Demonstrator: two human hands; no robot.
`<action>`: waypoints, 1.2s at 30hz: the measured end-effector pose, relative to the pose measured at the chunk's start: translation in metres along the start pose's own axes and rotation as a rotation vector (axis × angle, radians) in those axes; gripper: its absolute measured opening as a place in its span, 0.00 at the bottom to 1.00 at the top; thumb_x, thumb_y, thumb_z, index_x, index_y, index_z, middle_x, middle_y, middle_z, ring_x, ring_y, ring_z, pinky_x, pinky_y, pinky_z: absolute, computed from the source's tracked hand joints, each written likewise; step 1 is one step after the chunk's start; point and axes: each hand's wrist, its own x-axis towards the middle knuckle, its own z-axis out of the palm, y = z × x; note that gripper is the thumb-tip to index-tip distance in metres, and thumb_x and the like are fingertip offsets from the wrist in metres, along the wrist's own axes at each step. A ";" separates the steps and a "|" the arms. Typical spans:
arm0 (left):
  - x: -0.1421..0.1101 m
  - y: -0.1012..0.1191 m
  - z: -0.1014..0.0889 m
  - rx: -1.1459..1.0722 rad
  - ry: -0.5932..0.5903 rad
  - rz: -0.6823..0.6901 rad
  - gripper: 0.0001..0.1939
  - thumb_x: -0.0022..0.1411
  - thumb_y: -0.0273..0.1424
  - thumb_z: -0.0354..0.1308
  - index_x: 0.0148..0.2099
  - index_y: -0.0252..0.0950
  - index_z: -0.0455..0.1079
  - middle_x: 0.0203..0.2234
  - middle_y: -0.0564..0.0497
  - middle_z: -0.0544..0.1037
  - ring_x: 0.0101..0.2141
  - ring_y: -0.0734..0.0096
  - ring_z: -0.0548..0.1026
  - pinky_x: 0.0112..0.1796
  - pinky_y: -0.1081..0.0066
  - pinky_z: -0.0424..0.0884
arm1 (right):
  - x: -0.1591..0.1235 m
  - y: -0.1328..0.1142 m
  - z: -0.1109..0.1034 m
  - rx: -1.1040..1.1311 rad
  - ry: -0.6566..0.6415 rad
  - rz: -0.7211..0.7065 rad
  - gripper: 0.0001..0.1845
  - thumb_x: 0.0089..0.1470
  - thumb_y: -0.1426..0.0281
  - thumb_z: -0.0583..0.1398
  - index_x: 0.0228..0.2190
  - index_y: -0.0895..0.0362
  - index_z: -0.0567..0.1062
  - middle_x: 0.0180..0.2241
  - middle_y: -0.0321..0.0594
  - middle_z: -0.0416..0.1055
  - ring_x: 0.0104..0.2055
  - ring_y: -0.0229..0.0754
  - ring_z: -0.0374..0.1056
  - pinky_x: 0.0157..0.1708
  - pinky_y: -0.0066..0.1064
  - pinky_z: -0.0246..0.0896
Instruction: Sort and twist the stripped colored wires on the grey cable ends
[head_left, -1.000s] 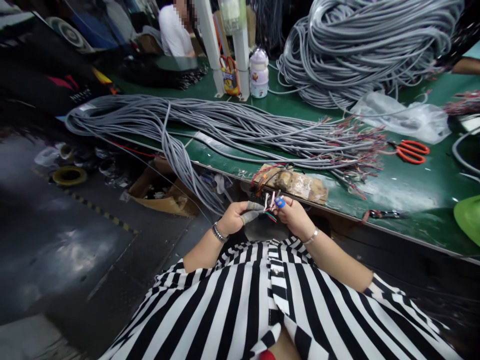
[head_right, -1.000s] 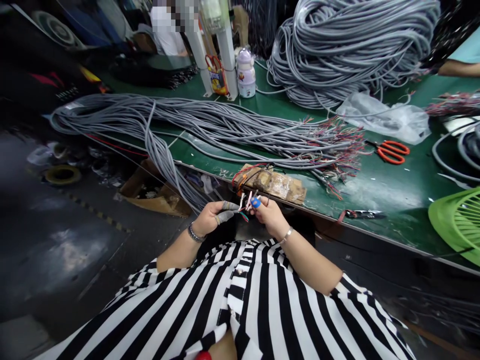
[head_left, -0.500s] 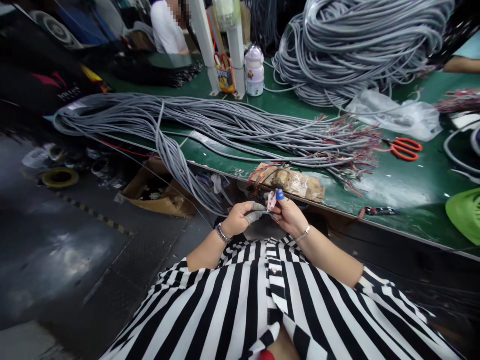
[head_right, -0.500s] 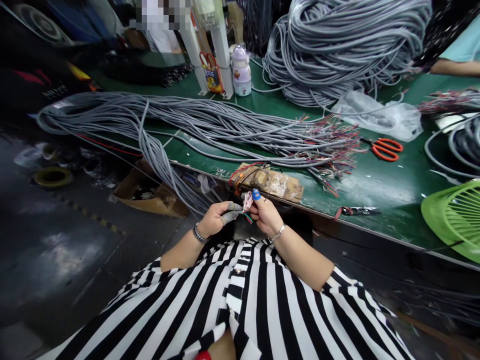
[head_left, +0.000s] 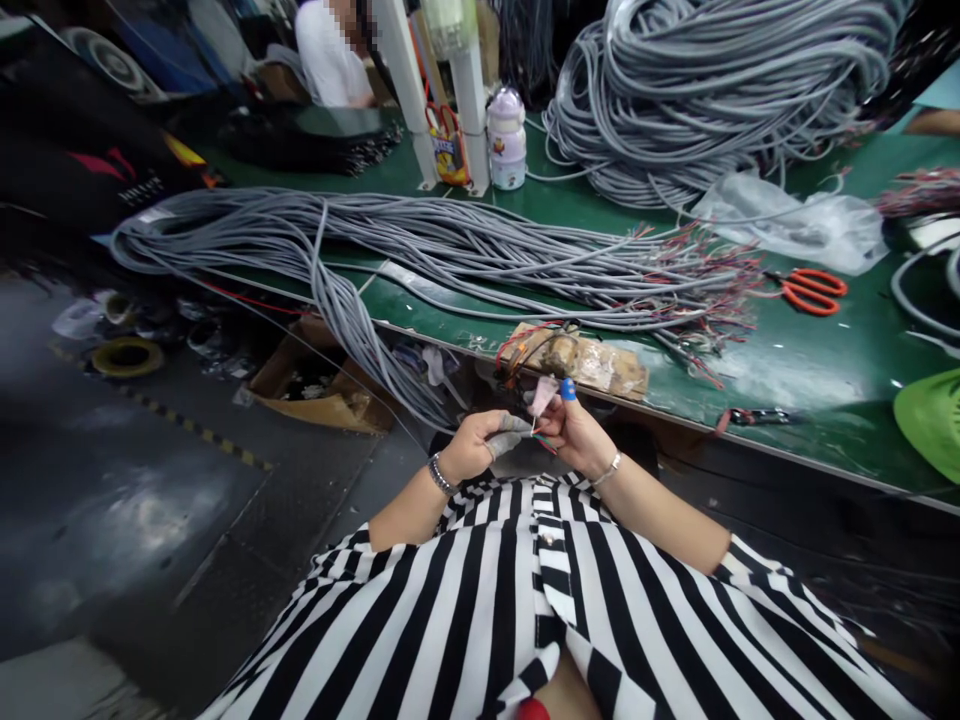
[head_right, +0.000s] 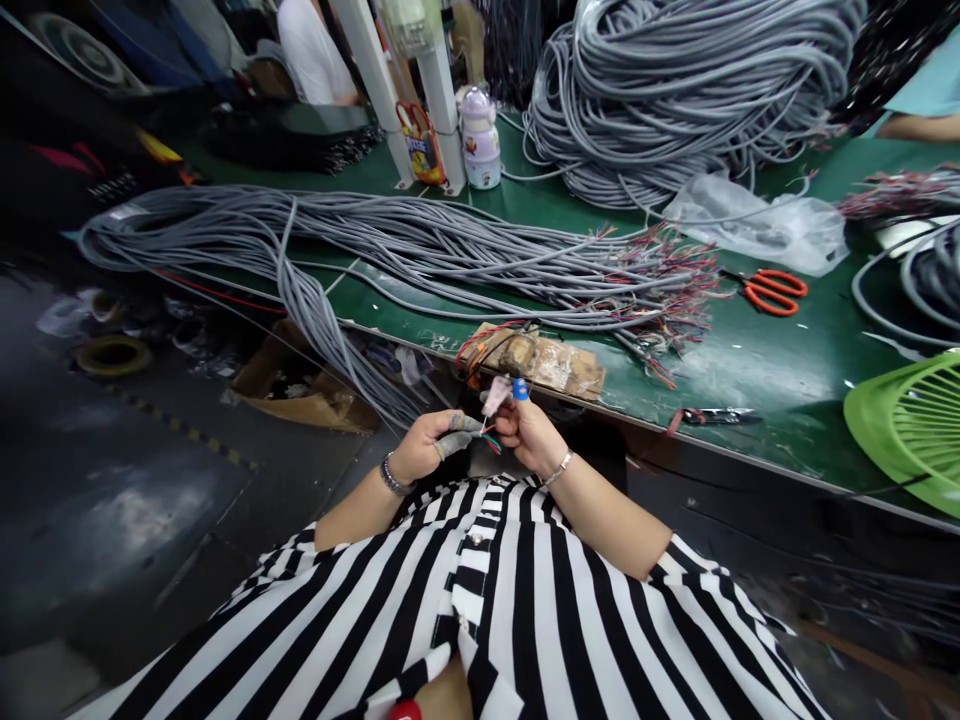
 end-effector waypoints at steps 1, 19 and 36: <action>-0.003 0.001 0.000 0.009 -0.003 0.011 0.12 0.64 0.35 0.57 0.42 0.32 0.77 0.30 0.46 0.78 0.31 0.72 0.75 0.35 0.74 0.71 | -0.001 0.000 -0.002 0.010 0.000 0.011 0.29 0.45 0.43 0.62 0.27 0.56 0.66 0.22 0.32 0.65 0.15 0.25 0.44 0.12 0.20 0.26; -0.011 0.008 0.001 0.072 0.179 0.041 0.11 0.64 0.34 0.58 0.43 0.35 0.77 0.29 0.49 0.77 0.30 0.73 0.74 0.33 0.74 0.69 | -0.006 -0.017 0.004 -0.118 -0.032 0.033 0.27 0.44 0.47 0.65 0.28 0.59 0.69 0.23 0.34 0.65 0.17 0.26 0.40 0.15 0.22 0.24; 0.001 0.001 0.021 0.046 0.215 0.002 0.10 0.64 0.32 0.57 0.44 0.34 0.76 0.34 0.47 0.79 0.35 0.71 0.77 0.38 0.71 0.74 | -0.003 -0.013 0.004 -0.192 0.031 -0.092 0.27 0.40 0.46 0.67 0.24 0.58 0.69 0.14 0.26 0.52 0.15 0.26 0.38 0.14 0.22 0.27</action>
